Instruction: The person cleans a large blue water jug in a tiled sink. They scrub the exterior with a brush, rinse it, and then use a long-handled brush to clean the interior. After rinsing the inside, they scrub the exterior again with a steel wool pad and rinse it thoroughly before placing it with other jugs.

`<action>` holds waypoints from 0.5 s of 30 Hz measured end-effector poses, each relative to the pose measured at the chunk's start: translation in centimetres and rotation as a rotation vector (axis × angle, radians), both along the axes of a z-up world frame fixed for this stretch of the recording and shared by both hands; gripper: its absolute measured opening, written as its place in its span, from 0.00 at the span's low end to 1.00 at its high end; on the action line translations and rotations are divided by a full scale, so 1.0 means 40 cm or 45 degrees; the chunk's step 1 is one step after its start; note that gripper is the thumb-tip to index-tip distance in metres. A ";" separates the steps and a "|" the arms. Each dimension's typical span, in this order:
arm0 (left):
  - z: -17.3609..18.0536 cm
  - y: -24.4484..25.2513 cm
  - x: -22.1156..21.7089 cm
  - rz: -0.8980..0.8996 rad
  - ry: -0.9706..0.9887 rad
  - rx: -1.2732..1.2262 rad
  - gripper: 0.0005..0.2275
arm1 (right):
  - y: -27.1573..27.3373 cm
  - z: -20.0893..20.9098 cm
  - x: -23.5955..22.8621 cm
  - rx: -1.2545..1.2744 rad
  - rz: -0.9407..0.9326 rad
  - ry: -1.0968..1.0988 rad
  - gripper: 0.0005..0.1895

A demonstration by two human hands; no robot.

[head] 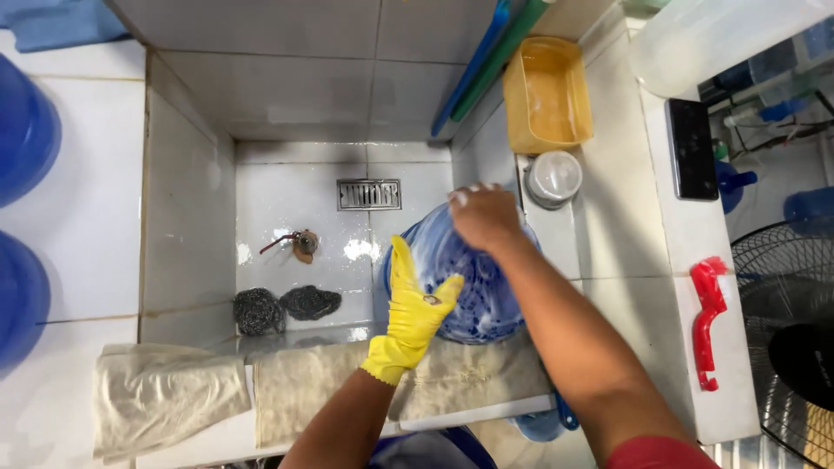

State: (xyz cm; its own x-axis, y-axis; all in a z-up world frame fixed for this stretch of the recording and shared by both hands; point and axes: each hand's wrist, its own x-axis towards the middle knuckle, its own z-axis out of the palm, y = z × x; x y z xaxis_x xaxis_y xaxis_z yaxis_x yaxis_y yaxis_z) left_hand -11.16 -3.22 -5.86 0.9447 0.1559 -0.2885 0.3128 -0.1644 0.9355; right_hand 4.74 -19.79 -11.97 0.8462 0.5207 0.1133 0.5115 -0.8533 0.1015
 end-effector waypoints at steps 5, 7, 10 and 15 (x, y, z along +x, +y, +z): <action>-0.048 -0.012 -0.022 0.040 -0.193 0.085 0.53 | 0.149 0.121 -0.131 0.282 0.386 -0.096 0.08; -0.024 -0.009 0.007 0.029 -0.220 0.025 0.53 | 0.037 0.111 0.017 0.182 -0.230 0.300 0.22; -0.024 -0.003 -0.009 0.032 -0.128 -0.077 0.53 | 0.099 0.192 -0.035 0.045 -0.634 0.599 0.27; -0.041 -0.010 0.015 -0.001 -0.094 -0.112 0.52 | 0.097 0.116 -0.129 0.521 0.101 -0.140 0.12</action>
